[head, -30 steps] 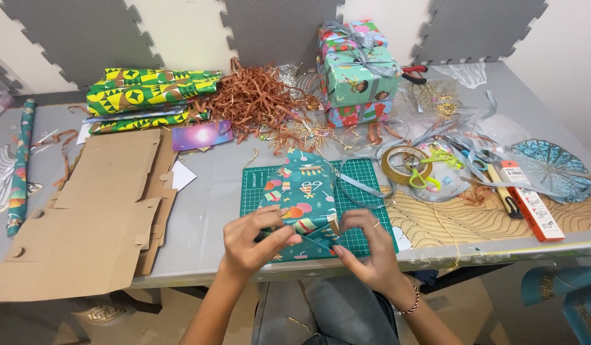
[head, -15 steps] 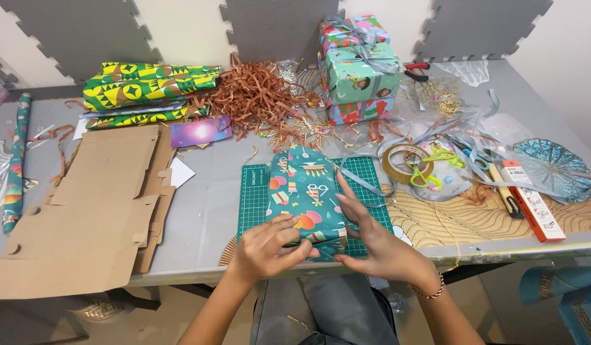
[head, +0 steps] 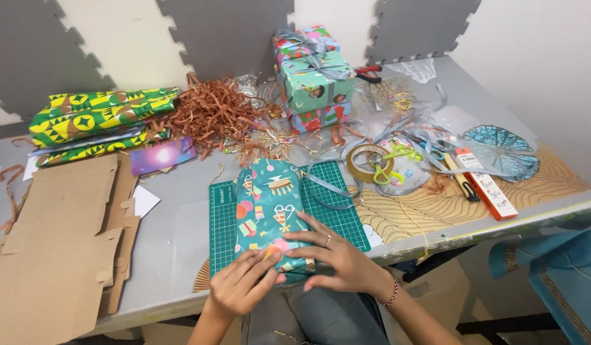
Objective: The person is wrapping a gift box with patterned paper, using tape and scissors to secure the edges.
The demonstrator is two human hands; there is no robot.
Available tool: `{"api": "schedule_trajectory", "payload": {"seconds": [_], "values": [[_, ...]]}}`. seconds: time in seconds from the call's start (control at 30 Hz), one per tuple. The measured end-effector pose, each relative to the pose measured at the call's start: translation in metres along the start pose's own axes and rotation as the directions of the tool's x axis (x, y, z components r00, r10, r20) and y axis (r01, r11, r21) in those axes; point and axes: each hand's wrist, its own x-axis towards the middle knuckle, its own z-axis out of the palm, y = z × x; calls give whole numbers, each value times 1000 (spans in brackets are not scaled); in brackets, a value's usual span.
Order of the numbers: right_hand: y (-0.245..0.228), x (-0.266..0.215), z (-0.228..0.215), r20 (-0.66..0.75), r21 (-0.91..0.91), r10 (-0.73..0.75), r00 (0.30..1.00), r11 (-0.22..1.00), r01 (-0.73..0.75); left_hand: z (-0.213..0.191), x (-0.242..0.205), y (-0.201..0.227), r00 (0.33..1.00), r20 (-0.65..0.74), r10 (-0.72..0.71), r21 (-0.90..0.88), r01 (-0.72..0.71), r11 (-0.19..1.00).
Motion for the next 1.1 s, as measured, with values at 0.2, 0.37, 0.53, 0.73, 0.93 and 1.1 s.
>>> {"api": "schedule_trajectory", "payload": {"seconds": [0.2,0.37,0.53,0.73,0.93,1.1], "values": [[62,-26,-96,-415,-427,216,884,811,-399,13,-45,16,997,69,18,-32,-16,999],[110,-38,-181,-370,-626,577,728,424,-655,8,-34,12,996,85,10,-34,-7,999],[121,-27,-203,-144,-682,871,470,257,-684,7,-28,13,994,100,-41,-60,47,997],[121,-33,-200,-128,-728,847,516,273,-629,4,-22,12,994,96,-48,-85,57,995],[129,-34,-179,-286,-700,773,566,234,-674,6,-24,12,995,99,-28,-71,35,997],[115,-17,-179,-281,-630,879,385,134,-765,5,-25,13,990,123,-61,-97,73,993]]}}
